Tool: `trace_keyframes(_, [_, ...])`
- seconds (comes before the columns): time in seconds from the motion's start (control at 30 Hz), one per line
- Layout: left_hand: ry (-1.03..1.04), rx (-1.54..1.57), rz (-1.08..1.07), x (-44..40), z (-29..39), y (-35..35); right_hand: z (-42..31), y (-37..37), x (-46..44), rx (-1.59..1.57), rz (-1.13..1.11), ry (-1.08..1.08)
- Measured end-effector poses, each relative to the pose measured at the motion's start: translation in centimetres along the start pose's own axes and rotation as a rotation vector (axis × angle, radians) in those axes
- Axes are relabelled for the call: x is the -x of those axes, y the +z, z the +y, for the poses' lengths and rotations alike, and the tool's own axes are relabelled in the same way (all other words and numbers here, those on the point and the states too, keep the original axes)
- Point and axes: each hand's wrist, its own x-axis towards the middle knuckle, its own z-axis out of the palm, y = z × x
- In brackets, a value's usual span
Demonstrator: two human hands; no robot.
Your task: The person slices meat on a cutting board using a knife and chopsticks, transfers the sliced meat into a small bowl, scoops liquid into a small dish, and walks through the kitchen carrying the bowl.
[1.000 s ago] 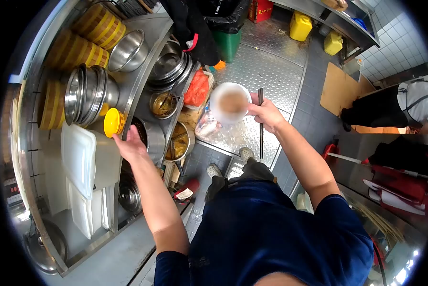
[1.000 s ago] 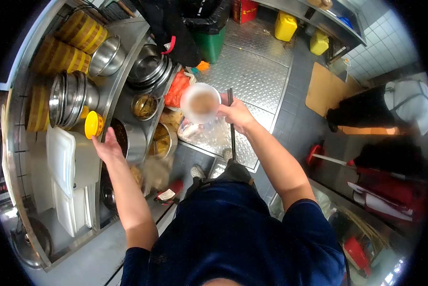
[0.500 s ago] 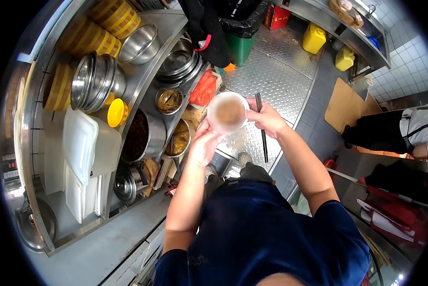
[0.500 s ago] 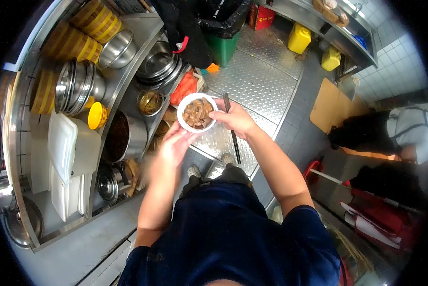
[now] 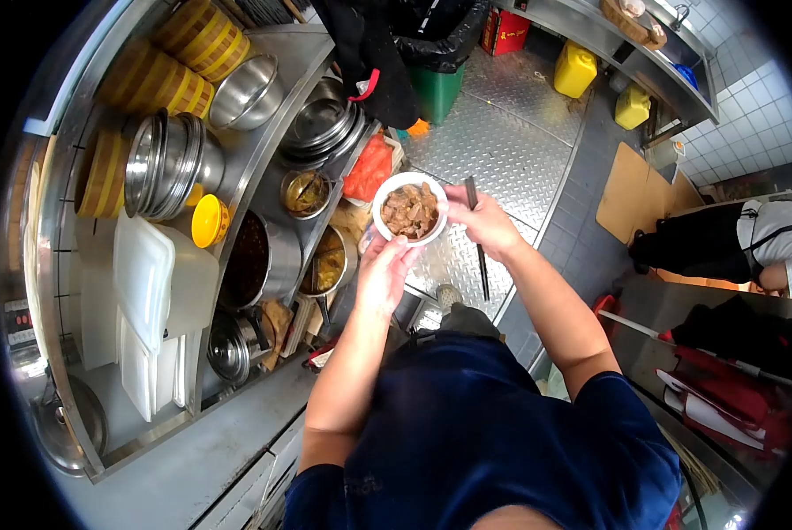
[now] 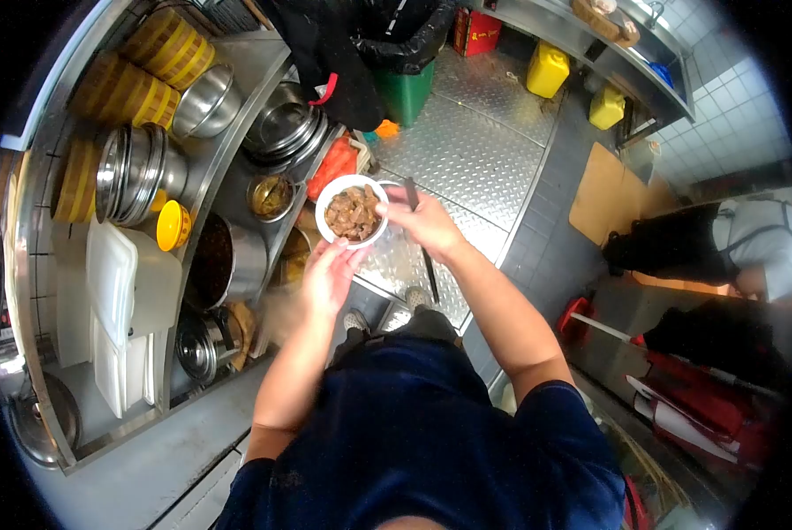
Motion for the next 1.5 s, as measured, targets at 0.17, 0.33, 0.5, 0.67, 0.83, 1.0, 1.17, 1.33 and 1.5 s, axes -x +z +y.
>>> trace_keyframes(0.17, [0.030, -0.030, 0.012, -0.5, 0.4, -1.0, -1.2, -6.2, -0.6, -0.367, 0.292, -0.173])
trace_keyframes(0.33, [0.031, -0.020, 0.047, -0.8, 0.7, -1.3, -3.3, -10.7, 0.3, -0.500, 0.352, -0.305])
trace_keyframes(0.5, [0.009, -0.018, 0.036, -1.1, 0.5, -1.8, -2.7, -9.6, 1.4, -0.427, 0.237, -0.246])
trace_keyframes(0.67, [-0.005, -0.004, 0.024, -1.3, 0.4, -1.7, -3.9, -5.7, 2.9, -0.278, 0.186, -0.233])
trace_keyframes(0.83, [-0.011, 0.030, 0.057, -1.5, 0.6, -1.8, -4.6, -5.8, 3.5, 0.012, 0.132, -0.211])
trace_keyframes(1.0, [-0.012, 0.081, 0.094, -1.5, 0.8, -2.5, -5.6, -5.4, 3.7, 0.172, 0.137, -0.227])
trace_keyframes(1.17, [-0.014, 0.086, 0.087, -1.5, 0.8, -2.5, -6.0, -3.7, 3.1, 0.456, 0.079, -0.409])
trace_keyframes(1.33, [-0.021, 0.108, 0.083, -1.5, 0.5, -3.4, -7.0, -2.9, 3.2, 0.247, 0.110, -0.463])
trace_keyframes(1.5, [-0.037, 0.066, 0.059, -1.0, 0.8, -2.6, -6.6, -1.3, 2.0, 0.427, 0.014, -0.526])
